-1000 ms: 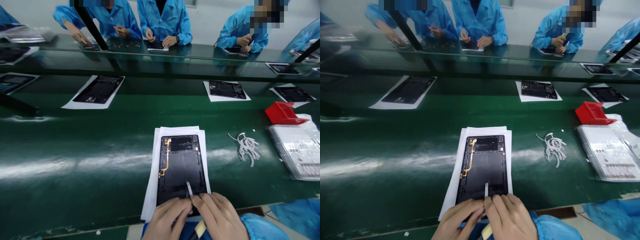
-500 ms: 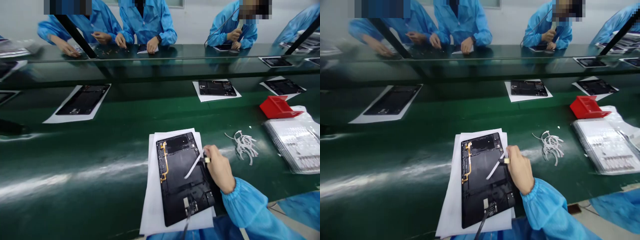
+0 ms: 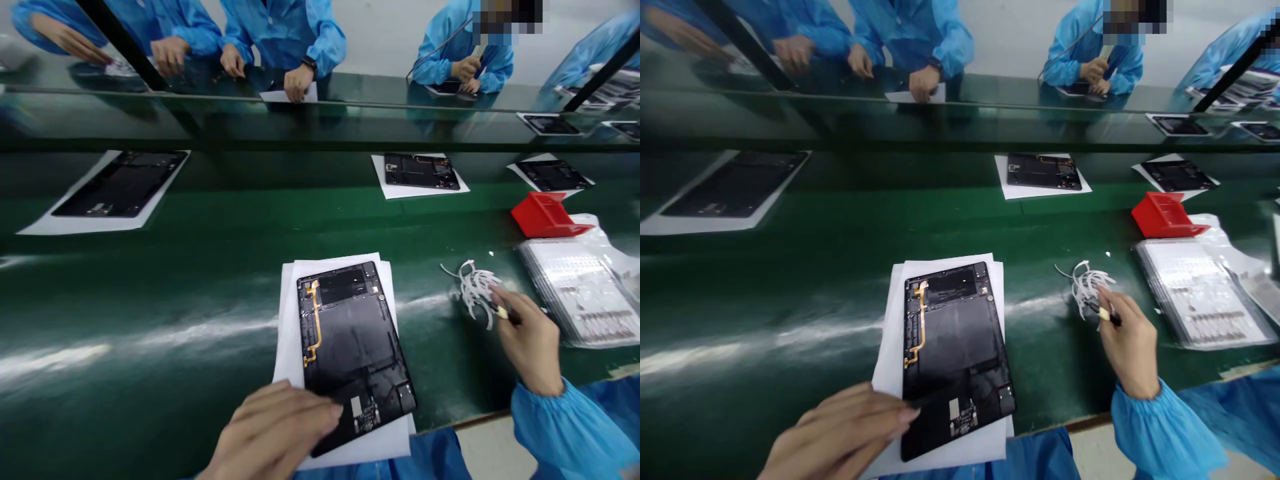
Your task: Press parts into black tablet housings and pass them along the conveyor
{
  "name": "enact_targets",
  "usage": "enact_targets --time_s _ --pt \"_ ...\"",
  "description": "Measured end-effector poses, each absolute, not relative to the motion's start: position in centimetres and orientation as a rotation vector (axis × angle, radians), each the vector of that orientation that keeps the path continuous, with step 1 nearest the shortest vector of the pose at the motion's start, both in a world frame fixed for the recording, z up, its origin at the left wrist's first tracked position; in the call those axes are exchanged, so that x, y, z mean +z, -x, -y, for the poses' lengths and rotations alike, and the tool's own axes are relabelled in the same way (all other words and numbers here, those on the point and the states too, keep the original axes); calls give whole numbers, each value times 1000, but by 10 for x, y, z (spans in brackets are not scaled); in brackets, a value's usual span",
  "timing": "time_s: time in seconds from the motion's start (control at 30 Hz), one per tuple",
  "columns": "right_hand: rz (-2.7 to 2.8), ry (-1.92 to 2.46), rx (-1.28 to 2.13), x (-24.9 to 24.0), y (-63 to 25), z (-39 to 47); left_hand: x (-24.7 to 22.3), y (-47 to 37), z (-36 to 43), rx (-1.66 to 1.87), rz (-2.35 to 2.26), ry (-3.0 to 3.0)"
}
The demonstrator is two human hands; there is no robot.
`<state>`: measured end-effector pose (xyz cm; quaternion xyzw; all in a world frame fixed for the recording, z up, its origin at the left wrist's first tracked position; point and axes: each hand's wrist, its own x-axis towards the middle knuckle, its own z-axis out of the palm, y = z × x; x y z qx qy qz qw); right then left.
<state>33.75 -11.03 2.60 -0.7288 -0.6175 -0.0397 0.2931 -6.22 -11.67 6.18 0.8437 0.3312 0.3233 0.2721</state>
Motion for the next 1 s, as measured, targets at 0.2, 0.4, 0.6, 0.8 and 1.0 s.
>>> enact_targets --time_s 0.2,0.4,0.6,0.8,1.0 --pt "1751 1797 -125 48 -284 109 52 35 55 994 -1046 -1989" --pt "2273 1472 484 18 -211 100 31 17 15 757 -1068 -1893" --pt "2317 1374 575 -2 -208 98 14 9 8 731 -1168 -1954" --pt "2333 1326 608 -4 -210 98 8 10 10 744 -1169 -1981" --pt "2342 1306 587 -4 -210 97 8 8 10 740 -1176 -2004"
